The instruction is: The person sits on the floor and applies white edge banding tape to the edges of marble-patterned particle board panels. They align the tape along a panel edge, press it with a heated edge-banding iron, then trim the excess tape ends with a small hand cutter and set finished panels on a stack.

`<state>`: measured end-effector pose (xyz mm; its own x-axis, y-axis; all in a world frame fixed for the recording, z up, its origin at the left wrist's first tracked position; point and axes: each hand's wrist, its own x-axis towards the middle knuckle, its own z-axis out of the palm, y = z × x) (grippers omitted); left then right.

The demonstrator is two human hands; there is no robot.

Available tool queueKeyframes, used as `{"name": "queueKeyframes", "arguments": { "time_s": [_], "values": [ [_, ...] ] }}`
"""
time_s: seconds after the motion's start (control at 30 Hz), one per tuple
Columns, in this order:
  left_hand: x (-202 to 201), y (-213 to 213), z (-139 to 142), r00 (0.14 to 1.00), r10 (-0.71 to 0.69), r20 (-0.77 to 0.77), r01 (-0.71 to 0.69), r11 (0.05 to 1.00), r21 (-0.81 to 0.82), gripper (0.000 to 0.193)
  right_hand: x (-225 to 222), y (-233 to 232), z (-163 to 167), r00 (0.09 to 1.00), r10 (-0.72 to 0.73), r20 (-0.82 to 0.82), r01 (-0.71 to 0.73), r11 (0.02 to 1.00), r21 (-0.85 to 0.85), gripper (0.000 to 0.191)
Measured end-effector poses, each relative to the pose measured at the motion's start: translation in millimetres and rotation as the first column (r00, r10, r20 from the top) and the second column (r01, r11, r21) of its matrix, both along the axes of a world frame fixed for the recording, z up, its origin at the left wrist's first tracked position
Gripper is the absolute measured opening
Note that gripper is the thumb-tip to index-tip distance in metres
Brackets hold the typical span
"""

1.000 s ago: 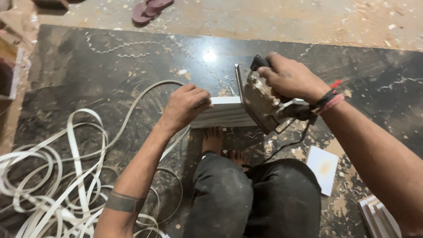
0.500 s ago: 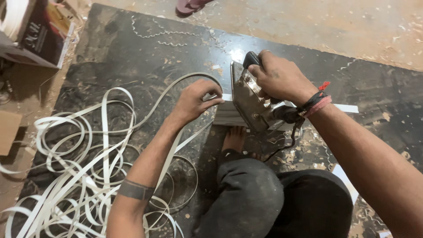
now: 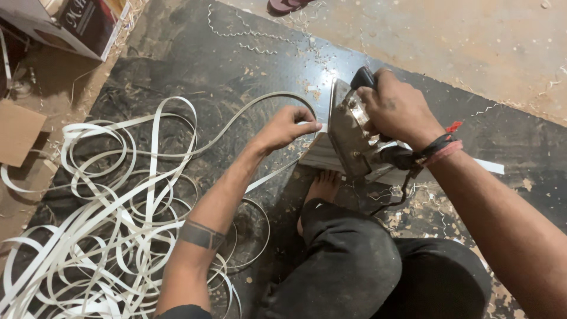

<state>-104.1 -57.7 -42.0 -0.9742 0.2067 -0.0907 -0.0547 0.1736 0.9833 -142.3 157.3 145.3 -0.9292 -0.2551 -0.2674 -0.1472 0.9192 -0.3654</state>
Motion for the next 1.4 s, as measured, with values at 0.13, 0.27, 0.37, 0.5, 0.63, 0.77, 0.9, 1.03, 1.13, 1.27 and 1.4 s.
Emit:
{"name": "queueKeyframes", "arguments": {
  "time_s": [0.13,0.27,0.37,0.5,0.63,0.77,0.9,1.03,1.13,1.27,1.4],
  "values": [
    [-1,8,-10,0.987,0.054,-0.153,-0.058,0.998,-0.020,0.035,2,-2,4,0.998,-0.039,0.042,0.039,0.999,-0.003,0.040],
    [2,18,-14,0.973,0.128,-0.191,-0.141,0.989,-0.055,0.036,4,-5,8,0.998,-0.051,0.038,0.052,0.999,-0.016,0.040],
    [5,24,-12,0.959,0.182,-0.218,-0.206,0.974,-0.096,0.037,6,-9,12,0.997,-0.066,0.040,0.067,0.997,-0.028,0.040],
    [7,24,-6,0.976,0.178,-0.128,-0.196,0.971,-0.140,0.037,10,-14,18,0.990,-0.109,0.087,0.111,0.994,-0.021,0.038],
    [8,22,-2,0.967,0.186,-0.176,-0.212,0.967,-0.143,0.038,14,-20,21,0.984,-0.139,0.108,0.142,0.990,-0.022,0.038],
    [7,21,0,0.973,0.177,-0.150,-0.202,0.964,-0.172,0.040,15,-20,21,0.985,-0.143,0.099,0.144,0.990,0.001,0.038],
    [5,19,-1,0.973,0.175,-0.149,-0.202,0.961,-0.191,0.041,13,-17,18,0.986,-0.140,0.086,0.140,0.990,0.003,0.037],
    [4,19,-1,0.971,0.170,-0.167,-0.202,0.959,-0.197,0.041,13,-16,15,0.986,-0.149,0.074,0.149,0.989,0.006,0.038],
    [4,18,1,0.976,0.168,-0.136,-0.193,0.960,-0.203,0.040,13,-18,13,0.988,-0.144,0.059,0.144,0.990,0.002,0.039],
    [2,14,13,0.973,0.202,-0.113,-0.223,0.947,-0.231,0.040,13,-19,11,0.984,-0.166,0.063,0.167,0.986,-0.009,0.037],
    [-5,14,35,0.980,0.173,-0.098,-0.196,0.931,-0.307,0.039,13,-20,8,0.987,-0.158,0.036,0.156,0.987,0.041,0.037]
  ]
}}
